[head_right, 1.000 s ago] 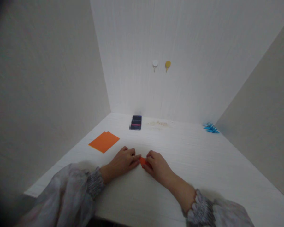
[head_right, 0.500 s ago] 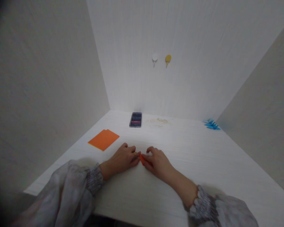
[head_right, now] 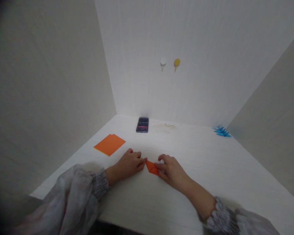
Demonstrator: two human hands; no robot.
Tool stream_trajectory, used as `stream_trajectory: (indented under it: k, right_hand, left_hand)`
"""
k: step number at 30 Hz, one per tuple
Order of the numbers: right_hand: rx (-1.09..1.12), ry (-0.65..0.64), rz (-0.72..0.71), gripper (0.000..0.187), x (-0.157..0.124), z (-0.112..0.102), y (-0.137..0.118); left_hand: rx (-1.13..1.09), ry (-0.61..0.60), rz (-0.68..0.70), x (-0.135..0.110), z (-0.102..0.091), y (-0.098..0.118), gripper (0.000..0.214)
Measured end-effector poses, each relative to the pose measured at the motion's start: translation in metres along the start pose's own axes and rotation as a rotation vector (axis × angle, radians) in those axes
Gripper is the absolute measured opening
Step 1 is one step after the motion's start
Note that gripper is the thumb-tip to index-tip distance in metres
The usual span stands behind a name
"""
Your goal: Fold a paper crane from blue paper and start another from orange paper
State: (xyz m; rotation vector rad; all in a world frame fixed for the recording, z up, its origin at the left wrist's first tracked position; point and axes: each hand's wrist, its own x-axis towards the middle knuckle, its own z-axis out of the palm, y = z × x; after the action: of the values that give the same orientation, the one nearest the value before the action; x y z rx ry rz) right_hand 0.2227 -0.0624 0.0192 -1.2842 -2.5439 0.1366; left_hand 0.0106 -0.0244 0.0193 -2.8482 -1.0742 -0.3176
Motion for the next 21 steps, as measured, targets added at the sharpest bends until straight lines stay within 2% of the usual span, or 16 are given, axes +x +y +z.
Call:
stream_trajectory:
  k: [6, 14, 18, 21]
  right_hand:
    - [-0.010, 0.021, -0.027, 0.027, -0.002, -0.001, 0.001]
    - [0.007, 0.105, -0.050, 0.027, -0.002, 0.013, -0.002]
    - [-0.031, 0.072, -0.078, 0.034, 0.000, 0.015, -0.011]
    - [-0.059, 0.031, -0.108, 0.033, 0.002, 0.015, -0.014]
  left_hand:
    - [-0.024, 0.006, -0.008, 0.000, 0.002, -0.001, 0.035]
    - [-0.072, -0.022, -0.042, 0.004, 0.006, 0.000, 0.033]
    - [-0.105, -0.004, -0.049, 0.003, 0.011, -0.002, 0.035]
    - [-0.130, 0.004, -0.058, 0.000, 0.013, -0.002, 0.037]
